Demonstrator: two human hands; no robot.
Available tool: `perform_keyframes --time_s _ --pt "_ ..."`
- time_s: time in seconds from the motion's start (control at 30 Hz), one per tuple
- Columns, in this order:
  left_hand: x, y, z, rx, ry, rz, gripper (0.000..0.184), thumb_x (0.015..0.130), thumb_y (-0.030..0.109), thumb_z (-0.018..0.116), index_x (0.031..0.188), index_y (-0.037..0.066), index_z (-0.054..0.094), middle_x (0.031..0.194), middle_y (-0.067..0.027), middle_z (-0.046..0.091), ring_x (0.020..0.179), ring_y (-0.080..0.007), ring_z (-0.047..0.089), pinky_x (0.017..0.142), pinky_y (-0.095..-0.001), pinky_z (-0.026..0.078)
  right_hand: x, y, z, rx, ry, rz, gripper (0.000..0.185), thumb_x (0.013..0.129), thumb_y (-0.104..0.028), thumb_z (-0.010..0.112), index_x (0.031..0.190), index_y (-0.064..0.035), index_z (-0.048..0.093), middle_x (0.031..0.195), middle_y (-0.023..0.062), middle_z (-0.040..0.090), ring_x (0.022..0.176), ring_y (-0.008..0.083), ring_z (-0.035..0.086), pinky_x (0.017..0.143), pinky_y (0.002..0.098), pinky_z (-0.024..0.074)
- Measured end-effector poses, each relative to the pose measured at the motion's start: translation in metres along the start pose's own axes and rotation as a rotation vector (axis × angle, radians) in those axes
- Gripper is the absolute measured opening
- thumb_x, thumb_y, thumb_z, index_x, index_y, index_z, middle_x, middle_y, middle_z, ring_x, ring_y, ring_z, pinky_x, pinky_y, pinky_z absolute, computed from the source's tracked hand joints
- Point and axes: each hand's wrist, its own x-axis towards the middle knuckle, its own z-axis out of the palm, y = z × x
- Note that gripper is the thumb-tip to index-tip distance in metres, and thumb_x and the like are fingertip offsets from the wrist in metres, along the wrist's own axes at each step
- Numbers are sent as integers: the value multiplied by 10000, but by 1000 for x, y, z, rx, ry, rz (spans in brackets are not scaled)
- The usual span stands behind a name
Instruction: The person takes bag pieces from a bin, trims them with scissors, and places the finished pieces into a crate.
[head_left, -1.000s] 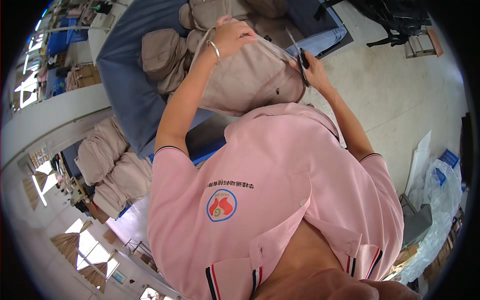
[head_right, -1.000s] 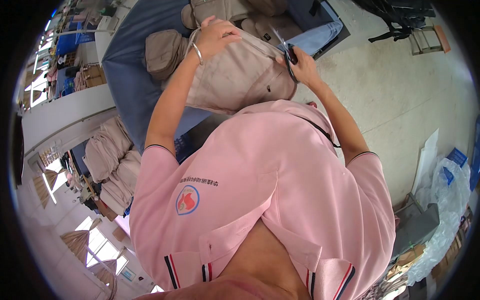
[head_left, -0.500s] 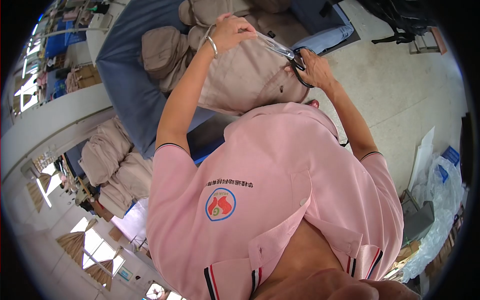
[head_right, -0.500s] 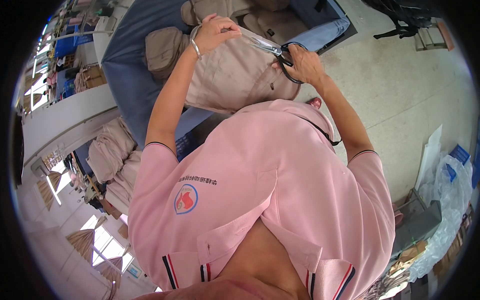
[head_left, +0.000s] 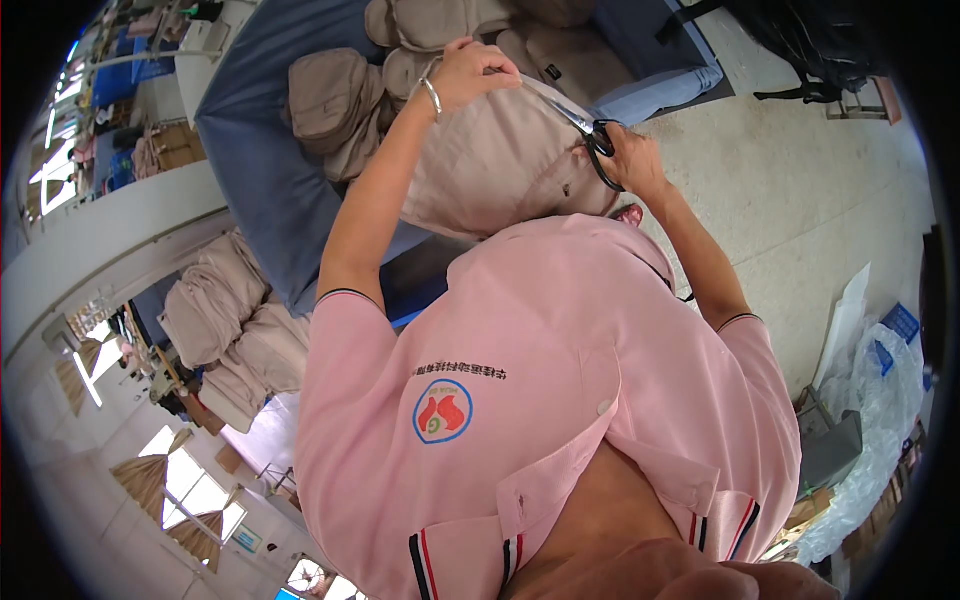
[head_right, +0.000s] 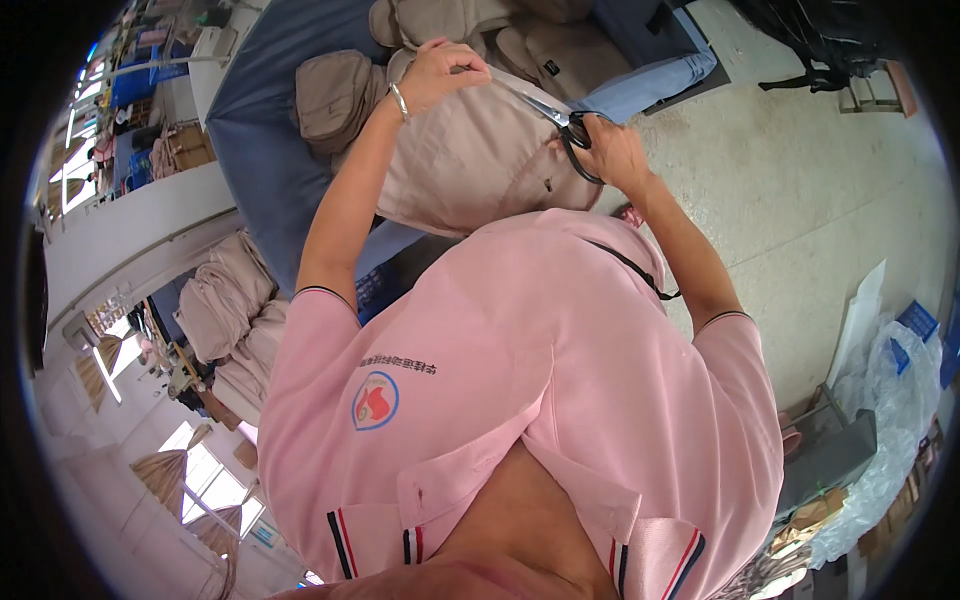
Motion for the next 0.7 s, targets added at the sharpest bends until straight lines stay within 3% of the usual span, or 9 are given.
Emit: perform_keyframes --time_s 0.33,0.7 --pt "-5 -17 5 -91 -35 15 197 876 318 604 850 135 673 863 49 622 911 -93 561 1119 -392 149 18 -19 5 -13 8 -32 525 812 -522 658 905 -22 530 826 184 634 751 380 632 634 459 486" --pt "1 -48 17 -249 -65 40 241 852 374 618 892 150 700 908 26 660 952 -123 580 1116 -427 161 21 -38 9 -35 -77 90 522 817 -520 664 868 -26 502 748 175 622 710 373 620 615 444 473"
